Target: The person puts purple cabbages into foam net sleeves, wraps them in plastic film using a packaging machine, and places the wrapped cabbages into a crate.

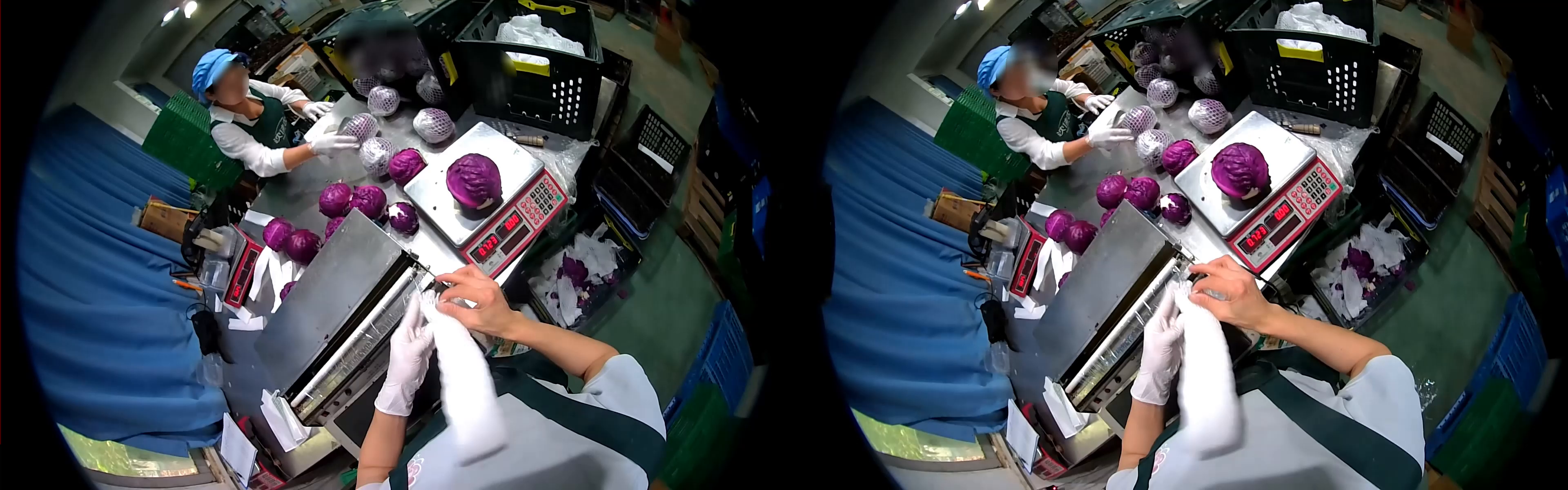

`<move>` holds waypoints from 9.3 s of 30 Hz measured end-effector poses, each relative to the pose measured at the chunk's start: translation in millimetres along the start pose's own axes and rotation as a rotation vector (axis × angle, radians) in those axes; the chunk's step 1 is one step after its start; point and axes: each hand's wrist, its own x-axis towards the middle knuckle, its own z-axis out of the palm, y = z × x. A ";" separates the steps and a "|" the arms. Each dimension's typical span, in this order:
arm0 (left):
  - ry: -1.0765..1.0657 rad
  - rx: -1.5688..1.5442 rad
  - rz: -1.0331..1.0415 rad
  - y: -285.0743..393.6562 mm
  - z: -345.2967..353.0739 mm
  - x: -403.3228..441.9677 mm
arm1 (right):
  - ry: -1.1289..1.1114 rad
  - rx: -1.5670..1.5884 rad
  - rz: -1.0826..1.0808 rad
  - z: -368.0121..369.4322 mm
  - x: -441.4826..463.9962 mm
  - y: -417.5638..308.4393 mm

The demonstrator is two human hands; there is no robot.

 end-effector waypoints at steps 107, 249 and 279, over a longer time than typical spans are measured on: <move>0.129 0.840 0.240 130.1 -193.8 -203.9 | -1.174 -0.039 -0.305 64.1 98.2 -90.7; 1.624 0.736 0.579 96.5 -435.0 -269.7 | -0.973 -0.791 -0.638 465.2 268.8 152.3; 0.495 1.441 0.008 225.4 -485.3 24.4 | -0.408 0.675 0.845 198.9 306.1 136.1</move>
